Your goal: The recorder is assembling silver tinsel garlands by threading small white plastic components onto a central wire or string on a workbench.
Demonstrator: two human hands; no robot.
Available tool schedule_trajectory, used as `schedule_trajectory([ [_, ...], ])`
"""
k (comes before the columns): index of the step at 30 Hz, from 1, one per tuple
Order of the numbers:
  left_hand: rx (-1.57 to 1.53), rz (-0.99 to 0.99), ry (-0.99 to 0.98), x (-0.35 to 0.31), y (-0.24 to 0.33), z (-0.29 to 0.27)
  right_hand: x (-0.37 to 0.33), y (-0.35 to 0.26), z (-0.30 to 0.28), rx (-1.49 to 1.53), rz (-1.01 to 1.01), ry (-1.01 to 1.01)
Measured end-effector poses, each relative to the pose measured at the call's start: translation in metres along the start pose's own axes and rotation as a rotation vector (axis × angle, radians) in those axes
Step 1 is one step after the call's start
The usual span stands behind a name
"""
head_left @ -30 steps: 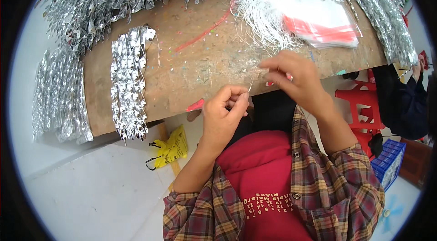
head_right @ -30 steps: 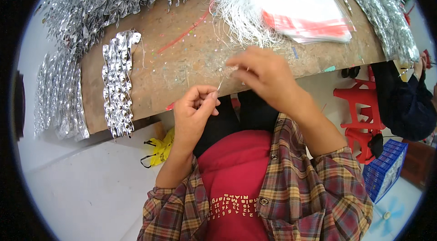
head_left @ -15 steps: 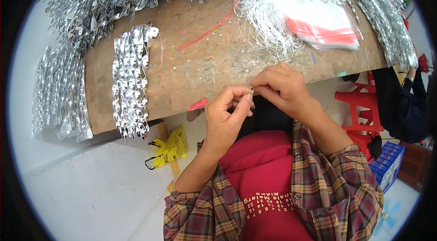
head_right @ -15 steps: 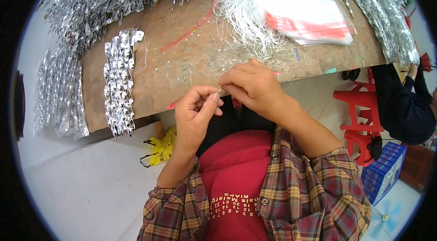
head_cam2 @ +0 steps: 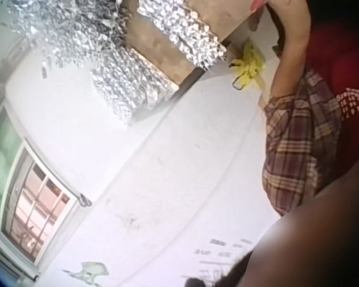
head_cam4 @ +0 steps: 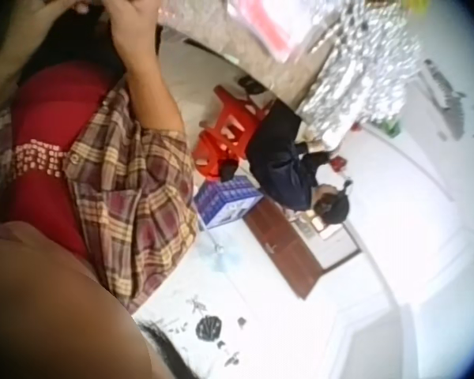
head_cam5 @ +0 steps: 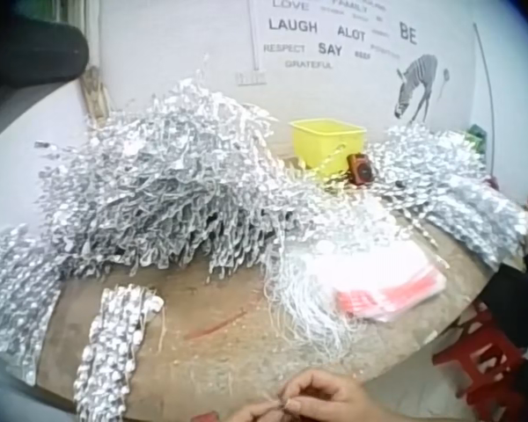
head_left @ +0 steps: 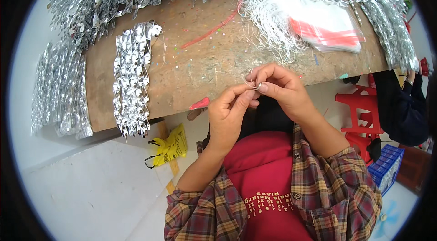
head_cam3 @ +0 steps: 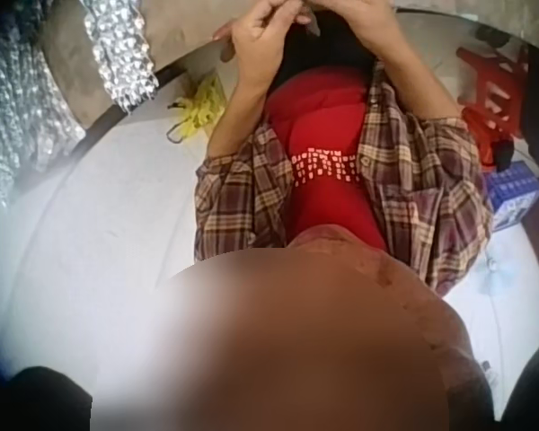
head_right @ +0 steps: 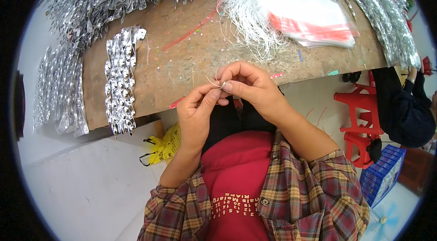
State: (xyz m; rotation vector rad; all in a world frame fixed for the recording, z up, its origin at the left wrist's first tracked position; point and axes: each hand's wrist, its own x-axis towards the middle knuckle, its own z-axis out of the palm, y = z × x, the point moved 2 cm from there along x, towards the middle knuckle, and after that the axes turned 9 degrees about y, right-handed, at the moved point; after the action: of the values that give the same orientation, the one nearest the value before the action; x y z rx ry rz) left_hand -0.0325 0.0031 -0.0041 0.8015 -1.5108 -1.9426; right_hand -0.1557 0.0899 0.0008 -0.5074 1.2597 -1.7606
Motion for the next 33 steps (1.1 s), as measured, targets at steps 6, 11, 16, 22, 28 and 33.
schedule_trajectory([
  [6,-0.126,-0.004,0.016,0.002,-0.001,-0.002,-0.001,-0.001,-0.002,-0.045,0.089,0.025],
  [11,-0.142,-0.027,0.033,0.003,-0.002,0.0,0.0,0.0,-0.004,-0.065,0.05,-0.018],
  [16,-0.054,-0.017,0.057,0.003,0.001,0.001,0.0,-0.009,-0.005,-0.124,0.005,0.015],
  [22,0.417,0.363,0.08,0.001,0.011,0.002,0.006,-0.026,0.005,-0.811,-0.51,-0.018],
  [28,0.256,0.164,0.104,0.001,0.015,0.003,0.0,-0.026,0.009,-0.937,-0.671,0.03],
  [33,-0.335,-0.344,-0.023,0.009,0.004,-0.004,0.002,-0.026,0.006,-0.883,-0.733,0.03],
])
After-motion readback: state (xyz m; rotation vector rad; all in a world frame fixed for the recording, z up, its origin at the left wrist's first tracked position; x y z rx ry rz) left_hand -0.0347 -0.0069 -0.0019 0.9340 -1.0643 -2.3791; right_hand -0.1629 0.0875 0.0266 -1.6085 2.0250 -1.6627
